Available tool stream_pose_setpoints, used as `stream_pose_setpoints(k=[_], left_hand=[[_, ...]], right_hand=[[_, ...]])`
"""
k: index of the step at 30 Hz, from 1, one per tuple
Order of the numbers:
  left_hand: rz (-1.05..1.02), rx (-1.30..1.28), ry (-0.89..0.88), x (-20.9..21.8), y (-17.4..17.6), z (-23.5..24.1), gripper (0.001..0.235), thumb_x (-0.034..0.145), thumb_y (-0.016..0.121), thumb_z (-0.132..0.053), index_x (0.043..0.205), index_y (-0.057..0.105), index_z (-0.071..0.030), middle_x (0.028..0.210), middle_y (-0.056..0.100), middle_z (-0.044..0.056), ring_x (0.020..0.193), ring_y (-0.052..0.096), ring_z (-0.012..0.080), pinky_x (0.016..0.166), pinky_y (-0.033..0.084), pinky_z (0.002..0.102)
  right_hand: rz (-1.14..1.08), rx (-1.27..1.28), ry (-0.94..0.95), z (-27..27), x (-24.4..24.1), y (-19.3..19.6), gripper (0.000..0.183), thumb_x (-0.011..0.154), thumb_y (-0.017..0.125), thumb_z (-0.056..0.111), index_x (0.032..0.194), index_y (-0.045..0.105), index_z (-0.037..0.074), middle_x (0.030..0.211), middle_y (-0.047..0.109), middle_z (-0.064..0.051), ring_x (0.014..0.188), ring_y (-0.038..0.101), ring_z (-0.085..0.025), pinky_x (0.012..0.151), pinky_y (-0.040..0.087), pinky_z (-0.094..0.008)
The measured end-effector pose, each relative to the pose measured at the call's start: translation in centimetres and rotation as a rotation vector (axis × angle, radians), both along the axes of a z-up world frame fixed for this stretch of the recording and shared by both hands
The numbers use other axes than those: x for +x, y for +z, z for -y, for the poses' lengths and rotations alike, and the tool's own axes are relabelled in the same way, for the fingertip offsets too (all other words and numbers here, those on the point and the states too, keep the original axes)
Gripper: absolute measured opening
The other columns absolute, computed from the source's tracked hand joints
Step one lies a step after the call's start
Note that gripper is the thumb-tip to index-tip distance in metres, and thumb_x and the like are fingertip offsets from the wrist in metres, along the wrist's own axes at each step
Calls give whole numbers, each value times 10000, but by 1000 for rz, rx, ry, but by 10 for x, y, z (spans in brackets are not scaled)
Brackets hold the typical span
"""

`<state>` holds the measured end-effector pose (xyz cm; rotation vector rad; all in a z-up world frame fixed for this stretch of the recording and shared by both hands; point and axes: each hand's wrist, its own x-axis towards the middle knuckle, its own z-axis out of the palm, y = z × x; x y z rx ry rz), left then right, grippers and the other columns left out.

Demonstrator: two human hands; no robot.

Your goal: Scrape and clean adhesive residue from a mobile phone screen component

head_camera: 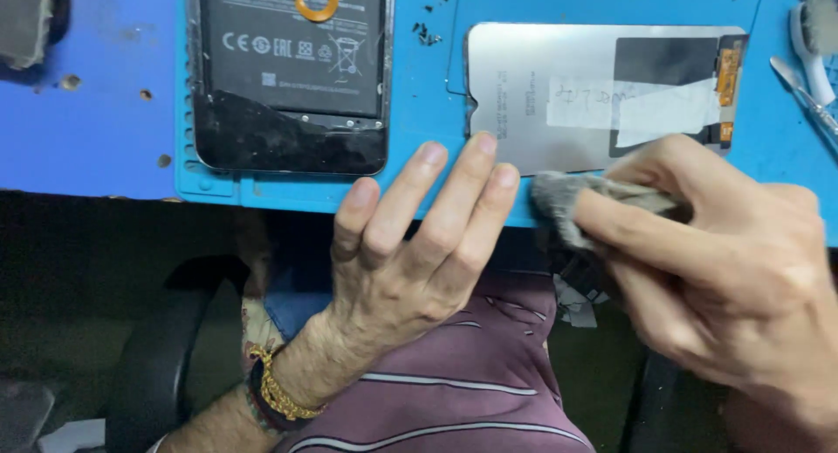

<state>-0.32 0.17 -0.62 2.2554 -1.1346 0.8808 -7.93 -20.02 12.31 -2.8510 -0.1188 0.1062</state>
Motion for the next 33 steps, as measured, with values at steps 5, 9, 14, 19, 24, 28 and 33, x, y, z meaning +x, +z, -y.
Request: stream_pose_setpoints(k=[5,9,14,19,24,28,33], left_hand=[[6,-18,11,2,-3,4,286,1180,825,-301,1371,645,-188,1384,708,-50,1325,536,205,1250,202,394],[5,-4,-6,-1,2,1,240,1185,763,-274,1372,649,-177,1389,704,-34,1322,543,210,1246,208,393],[-8,-14,-2,2,1,1,261,1177,788,-276,1370,644,-175,1379,717,-37,1317,547,209,1240,212,386],[-10,-10,-6,-1,1,4,263,1176,775,-291,1371,641,-177,1374,716,-36,1313,549,211,1242,207,390],[-16,-14,-9,1,2,0,231,1179,740,-260,1369,643,-171,1378,715,-32,1317,547,209,1243,206,391],[-32,-14,-7,-2,1,4,209,1176,664,-267,1367,640,-186,1383,719,-37,1321,543,205,1244,199,388],[-23,-12,-13,-1,1,1,222,1173,702,-254,1368,629,-176,1375,721,-33,1314,550,206,1252,198,386]], right_hand=[[-51,41,-40,15,-6,4,304,964,595,-39,1202,749,69,1061,640,-184,783,645,-273,635,459,-347],[-2,67,46,1,5,1,291,941,602,-45,1169,729,85,1049,635,-193,738,620,-279,582,435,-348],[-57,107,-76,17,-4,5,336,969,577,-71,1246,731,39,1071,629,-211,809,634,-291,711,468,-365],[22,16,72,4,7,4,227,951,620,-37,1080,757,89,1039,640,-195,760,626,-292,536,407,-367],[-23,106,-43,11,1,0,299,933,607,-55,1177,752,40,1035,623,-225,779,620,-306,626,434,-368],[6,100,69,8,9,3,249,917,606,-49,1088,757,54,1044,645,-216,783,641,-317,597,455,-375],[-12,147,-58,9,2,0,286,953,602,-63,1184,745,24,1004,619,-218,768,622,-297,654,452,-358]])
